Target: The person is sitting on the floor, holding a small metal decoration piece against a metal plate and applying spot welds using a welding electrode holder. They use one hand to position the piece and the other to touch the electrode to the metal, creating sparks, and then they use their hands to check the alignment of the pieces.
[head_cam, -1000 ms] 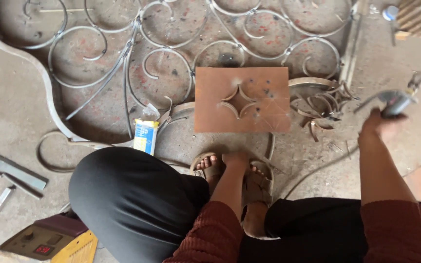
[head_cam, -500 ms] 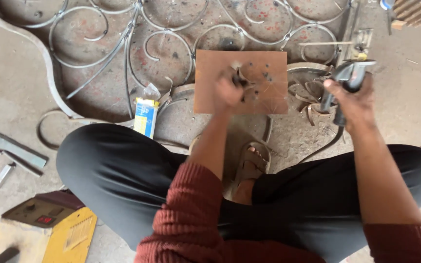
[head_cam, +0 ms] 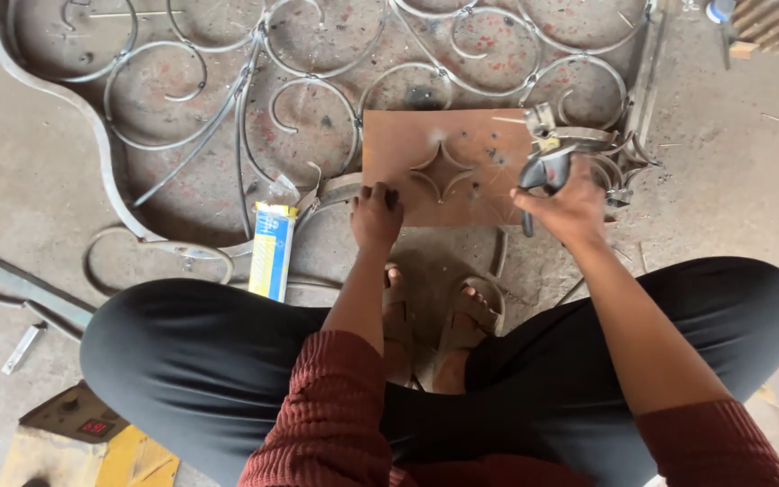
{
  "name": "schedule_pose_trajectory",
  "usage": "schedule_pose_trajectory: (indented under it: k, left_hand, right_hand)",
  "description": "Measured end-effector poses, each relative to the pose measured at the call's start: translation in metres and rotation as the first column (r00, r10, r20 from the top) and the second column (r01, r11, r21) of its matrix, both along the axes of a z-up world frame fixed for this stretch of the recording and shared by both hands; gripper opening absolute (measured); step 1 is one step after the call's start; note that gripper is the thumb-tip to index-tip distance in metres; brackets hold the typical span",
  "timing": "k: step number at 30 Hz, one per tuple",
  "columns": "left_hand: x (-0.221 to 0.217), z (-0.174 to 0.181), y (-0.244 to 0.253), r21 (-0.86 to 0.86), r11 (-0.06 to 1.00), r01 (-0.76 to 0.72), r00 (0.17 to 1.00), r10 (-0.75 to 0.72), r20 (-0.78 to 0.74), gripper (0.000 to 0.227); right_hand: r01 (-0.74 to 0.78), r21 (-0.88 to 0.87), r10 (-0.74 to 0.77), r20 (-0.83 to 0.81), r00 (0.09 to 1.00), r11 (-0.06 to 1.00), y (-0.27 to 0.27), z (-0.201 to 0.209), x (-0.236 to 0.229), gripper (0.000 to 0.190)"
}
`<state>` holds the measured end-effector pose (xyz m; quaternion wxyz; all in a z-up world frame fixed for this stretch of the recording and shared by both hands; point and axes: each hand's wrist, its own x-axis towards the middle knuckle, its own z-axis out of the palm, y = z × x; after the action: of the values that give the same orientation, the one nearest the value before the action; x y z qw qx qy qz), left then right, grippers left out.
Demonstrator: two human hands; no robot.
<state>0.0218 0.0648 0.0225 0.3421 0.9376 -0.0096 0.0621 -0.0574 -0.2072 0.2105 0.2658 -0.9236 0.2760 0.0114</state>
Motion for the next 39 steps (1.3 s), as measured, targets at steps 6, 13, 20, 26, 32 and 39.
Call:
schedule_pose_trajectory:
  k: [6,13,20,26,32,39]
  left_hand:
    - [0.005,0.024,-0.018,0.022,0.995,0.095,0.995,-0.096,0.019,0.031]
    - [0.005,0.026,-0.022,-0.135,0.979,0.154,0.988,-0.156,-0.004,0.042]
    - [0.019,0.007,-0.033,-0.151,0.988,0.034,0.997,-0.022,0.080,0.037]
    - [0.031,-0.019,-0.039,-0.285,0.957,0.054,0.987,-0.009,0.158,0.037]
    - [0.027,-0.010,-0.044,-0.248,0.968,0.037,0.999,-0.027,0.046,0.049]
    - [0.024,0.003,-0.043,-0.214,0.976,0.035,0.999,-0.032,0.020,0.051]
  right_hand:
    - [-0.026,0.034,0.026,0.009,1.000,0.999,0.008,0.000,0.003,0.082]
    - [-0.039,0.032,0.037,0.072,0.997,0.999,0.006,0.000,-0.003,0.078]
    - [-0.153,0.063,0.144,0.129,0.981,0.986,0.016,0.008,-0.013,0.073]
    - [-0.259,-0.040,0.262,0.184,0.947,0.965,0.022,0.005,-0.014,0.074]
    - [-0.214,0.028,0.213,0.022,0.977,0.976,0.023,0.005,-0.012,0.081]
    - [-0.198,0.062,0.202,-0.053,0.978,0.978,0.029,0.017,-0.013,0.079]
